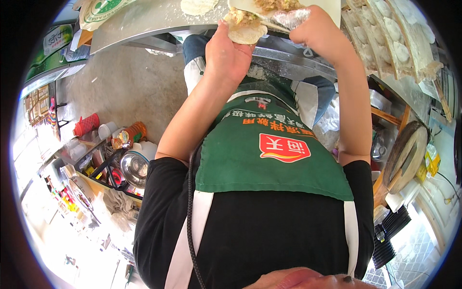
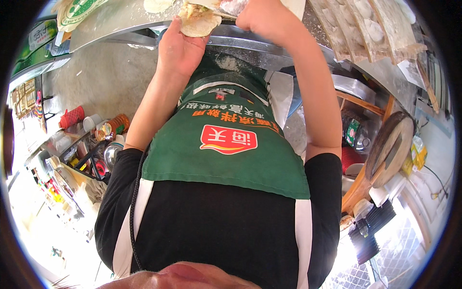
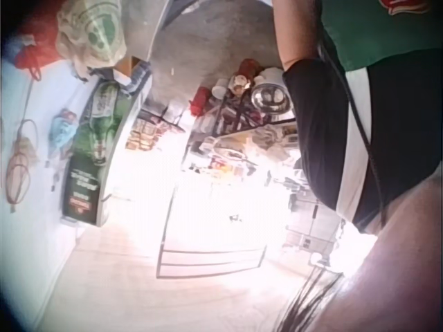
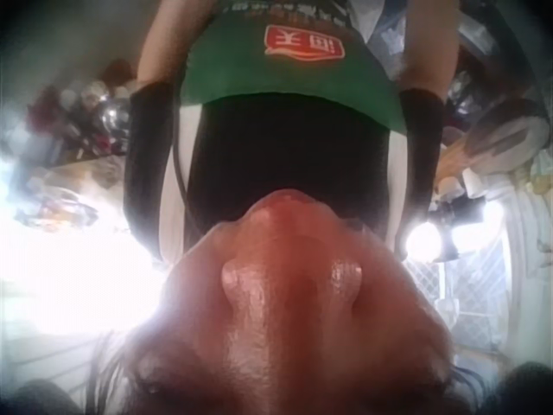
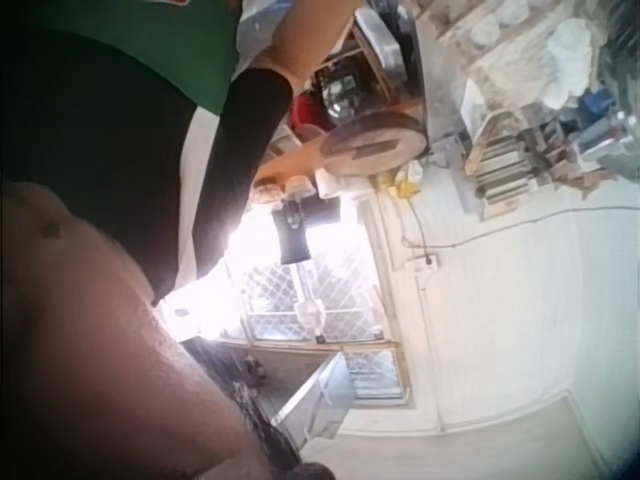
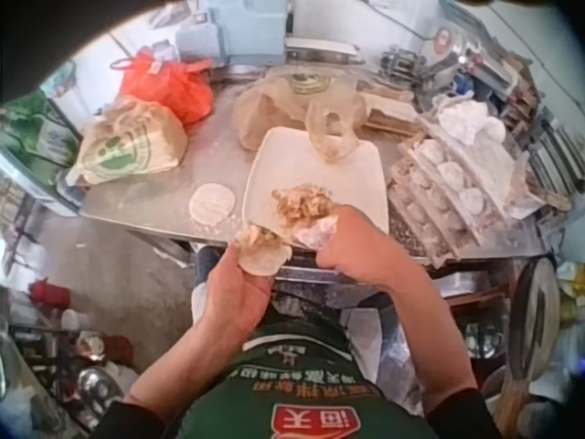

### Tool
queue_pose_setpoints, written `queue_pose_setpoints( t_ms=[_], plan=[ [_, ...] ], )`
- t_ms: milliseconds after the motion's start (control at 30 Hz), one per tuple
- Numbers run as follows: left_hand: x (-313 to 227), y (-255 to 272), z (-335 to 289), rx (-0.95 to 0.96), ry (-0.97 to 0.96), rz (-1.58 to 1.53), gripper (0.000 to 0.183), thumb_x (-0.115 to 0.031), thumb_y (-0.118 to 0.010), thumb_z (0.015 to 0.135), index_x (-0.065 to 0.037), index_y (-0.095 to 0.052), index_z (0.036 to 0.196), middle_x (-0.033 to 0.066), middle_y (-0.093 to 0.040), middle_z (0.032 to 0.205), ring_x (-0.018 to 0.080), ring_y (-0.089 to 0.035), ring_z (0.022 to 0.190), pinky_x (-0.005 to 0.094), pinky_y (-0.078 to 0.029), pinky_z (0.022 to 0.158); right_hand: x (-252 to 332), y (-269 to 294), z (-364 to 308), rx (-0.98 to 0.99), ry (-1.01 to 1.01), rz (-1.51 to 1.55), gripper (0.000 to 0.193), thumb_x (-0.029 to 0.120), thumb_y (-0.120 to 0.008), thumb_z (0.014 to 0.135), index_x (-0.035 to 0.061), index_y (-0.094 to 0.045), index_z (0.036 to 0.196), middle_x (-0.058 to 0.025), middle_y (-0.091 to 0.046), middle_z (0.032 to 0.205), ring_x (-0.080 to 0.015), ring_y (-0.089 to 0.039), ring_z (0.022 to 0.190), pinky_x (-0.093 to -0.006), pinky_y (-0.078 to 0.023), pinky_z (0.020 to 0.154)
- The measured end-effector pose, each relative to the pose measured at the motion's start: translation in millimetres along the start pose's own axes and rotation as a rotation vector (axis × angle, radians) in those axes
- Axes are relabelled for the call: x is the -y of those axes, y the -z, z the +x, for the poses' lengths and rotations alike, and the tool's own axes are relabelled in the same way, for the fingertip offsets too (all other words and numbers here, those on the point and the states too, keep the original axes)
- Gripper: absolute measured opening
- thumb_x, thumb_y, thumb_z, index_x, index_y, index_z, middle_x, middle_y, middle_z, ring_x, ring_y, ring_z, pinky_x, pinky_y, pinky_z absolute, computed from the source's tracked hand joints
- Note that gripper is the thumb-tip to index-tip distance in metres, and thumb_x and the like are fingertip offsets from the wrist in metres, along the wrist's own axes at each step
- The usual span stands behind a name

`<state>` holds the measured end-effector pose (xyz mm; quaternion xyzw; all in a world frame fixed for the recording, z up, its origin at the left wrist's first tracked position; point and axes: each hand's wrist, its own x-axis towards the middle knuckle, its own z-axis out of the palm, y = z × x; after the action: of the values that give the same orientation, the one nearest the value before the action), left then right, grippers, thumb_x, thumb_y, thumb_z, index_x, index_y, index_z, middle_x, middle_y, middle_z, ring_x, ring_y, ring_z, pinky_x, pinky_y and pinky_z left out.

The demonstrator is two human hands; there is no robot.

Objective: The person repeatedly scoops filling onto round dough wrappers, folds and seals them into dumplings, and places the finished dumplings on a tray. The process continues throughout the clip with consistent hand motions.

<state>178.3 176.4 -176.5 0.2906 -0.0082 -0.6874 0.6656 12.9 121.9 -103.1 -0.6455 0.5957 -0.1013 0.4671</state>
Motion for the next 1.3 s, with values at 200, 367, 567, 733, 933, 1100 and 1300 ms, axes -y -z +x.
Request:
queue_pose_setpoints(
  t_ms=[200, 367, 567, 733, 933, 1100, 1300],
  plan=[
    [-6, -4, -9, 0.04, -0.033, -0.045, 0.038, -0.024, -0.024, 0.102, 0.002, -0.038, 0.126, 0.0138, -0.046, 0.13, 0.0274, -0.047, 0.12, 0.0436, -0.04, 0.101, -29, -73, -19, -0.498, 0.782, -0.479, 0.031, 0.003, -0.056, 0.077, 0.0094, -0.065, 0.106, -0.0182, -0.06, 0.081, -0.033, -0.06, 0.066, -0.0388, -0.049, 0.059],
    [-6, -5, -10, -0.041, -0.039, -0.028, 0.036, -0.023, -0.025, 0.102, 0.001, -0.039, 0.124, 0.0133, -0.047, 0.127, 0.0263, -0.049, 0.117, 0.0432, -0.041, 0.099, -31, -105, -33, -0.492, 0.606, -0.689, 0.039, 0.003, -0.05, 0.084, 0.0082, -0.055, 0.122, -0.0145, -0.059, 0.085, -0.0297, -0.06, 0.062, -0.0387, -0.049, 0.051],
    [-11, 13, -1, 0.022, -0.068, -0.089, 0.038, -0.025, -0.023, 0.102, 0.001, -0.037, 0.126, 0.0137, -0.046, 0.128, 0.0267, -0.046, 0.119, 0.0445, -0.038, 0.102, -40, -79, -61, -0.316, 0.538, -0.487, 0.039, 0.002, -0.053, 0.077, 0.0069, -0.061, 0.115, -0.0154, -0.065, 0.096, -0.0335, -0.063, 0.083, -0.0384, -0.052, 0.074],
    [-12, 16, -7, 0.082, 0.006, -0.188, 0.038, -0.026, -0.028, 0.1, 0.001, -0.042, 0.123, 0.0144, -0.049, 0.124, 0.0282, -0.049, 0.115, 0.0431, -0.039, 0.1, -48, -74, -56, -0.449, 0.726, -0.369, 0.03, 0.006, -0.055, 0.077, 0.0063, -0.062, 0.107, -0.0176, -0.061, 0.083, -0.0345, -0.06, 0.08, -0.0403, -0.05, 0.07],
    [-12, 12, -13, 0.002, 0.032, -0.038, 0.041, -0.027, -0.022, 0.102, 0.002, -0.038, 0.126, 0.0145, -0.047, 0.126, 0.0278, -0.046, 0.12, 0.0443, -0.036, 0.103, -33, -73, -58, -0.248, 0.596, -0.152, 0.031, 0.003, -0.058, 0.07, 0.0015, -0.064, 0.101, -0.0179, -0.063, 0.088, -0.0324, -0.06, 0.08, -0.0372, -0.049, 0.074],
    [-21, 4, -24, 0.004, 0.181, 0.162, 0.041, -0.026, -0.028, 0.101, 0.004, -0.041, 0.126, 0.0153, -0.049, 0.128, 0.0284, -0.049, 0.118, 0.0446, -0.036, 0.103, -33, -42, -55, -0.071, 0.281, 0.359, 0.032, 0.003, -0.058, 0.068, -0.0013, -0.066, 0.098, -0.0094, -0.064, 0.08, -0.014, -0.054, 0.063, -0.0267, -0.045, 0.062],
    [-26, 13, -25, 0.102, 0.267, 0.278, 0.038, -0.024, -0.033, 0.1, 0.004, -0.045, 0.122, 0.0127, -0.055, 0.119, 0.0246, -0.054, 0.111, 0.0409, -0.041, 0.098, -36, -31, -60, -0.142, 0.282, 0.166, 0.035, 0.003, -0.059, 0.068, -0.0019, -0.065, 0.102, -0.0082, -0.066, 0.084, -0.0133, -0.057, 0.07, -0.0245, -0.046, 0.068]
  ],
)
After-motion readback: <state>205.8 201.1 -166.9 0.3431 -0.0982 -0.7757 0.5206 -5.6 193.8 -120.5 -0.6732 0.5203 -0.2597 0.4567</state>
